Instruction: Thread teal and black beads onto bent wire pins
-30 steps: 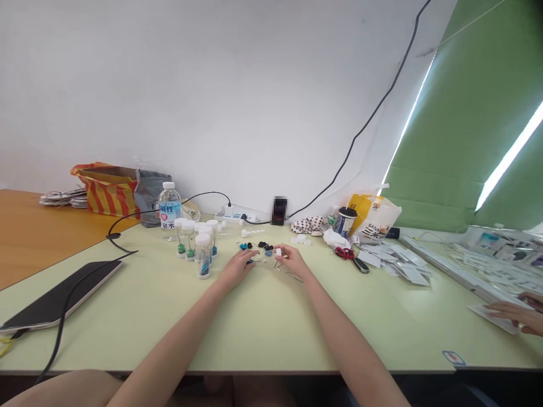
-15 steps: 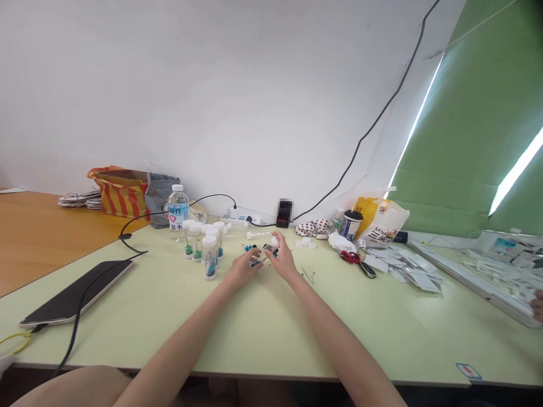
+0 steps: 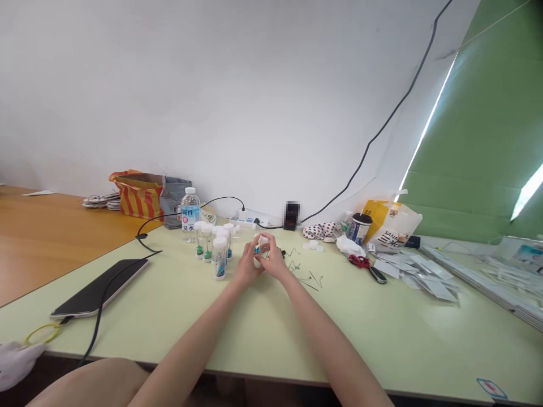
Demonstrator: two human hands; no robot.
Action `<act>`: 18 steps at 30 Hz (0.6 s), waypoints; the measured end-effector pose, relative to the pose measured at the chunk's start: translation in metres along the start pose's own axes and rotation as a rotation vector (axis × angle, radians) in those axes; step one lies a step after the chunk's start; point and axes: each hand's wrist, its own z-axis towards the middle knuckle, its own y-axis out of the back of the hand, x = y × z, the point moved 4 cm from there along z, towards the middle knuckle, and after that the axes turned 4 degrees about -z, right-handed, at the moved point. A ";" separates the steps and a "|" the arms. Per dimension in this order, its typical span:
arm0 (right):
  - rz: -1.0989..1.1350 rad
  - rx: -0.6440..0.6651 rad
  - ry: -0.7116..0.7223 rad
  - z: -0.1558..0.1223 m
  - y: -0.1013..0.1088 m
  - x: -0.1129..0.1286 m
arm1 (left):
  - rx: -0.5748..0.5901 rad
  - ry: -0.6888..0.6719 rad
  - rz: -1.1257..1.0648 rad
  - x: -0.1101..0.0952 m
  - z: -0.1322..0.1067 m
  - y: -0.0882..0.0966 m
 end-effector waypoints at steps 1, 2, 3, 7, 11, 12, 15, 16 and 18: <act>0.019 0.002 -0.011 -0.001 0.001 -0.002 | 0.011 -0.007 0.015 -0.001 0.000 -0.001; 0.033 0.005 -0.016 -0.001 0.001 -0.003 | 0.019 -0.012 0.028 -0.002 -0.001 -0.001; 0.039 0.006 -0.017 -0.001 0.002 -0.004 | 0.021 -0.012 0.035 -0.002 -0.001 -0.002; 0.015 -0.005 -0.032 0.001 0.000 -0.005 | 0.012 0.000 0.021 -0.002 -0.001 -0.002; -0.014 -0.028 -0.031 -0.003 -0.003 -0.006 | 0.007 -0.015 -0.003 -0.001 0.000 -0.003; -0.018 -0.045 -0.036 -0.006 -0.004 -0.007 | 0.000 -0.018 0.001 -0.002 0.000 -0.003; -0.004 -0.090 -0.109 -0.014 -0.010 -0.018 | -0.045 -0.031 0.073 -0.004 0.001 -0.001; 0.011 -0.092 -0.142 -0.017 -0.013 -0.023 | -0.064 -0.041 0.120 -0.005 0.001 0.001; 0.045 -0.071 -0.188 -0.019 -0.021 -0.033 | -0.101 -0.069 0.236 -0.007 0.000 0.004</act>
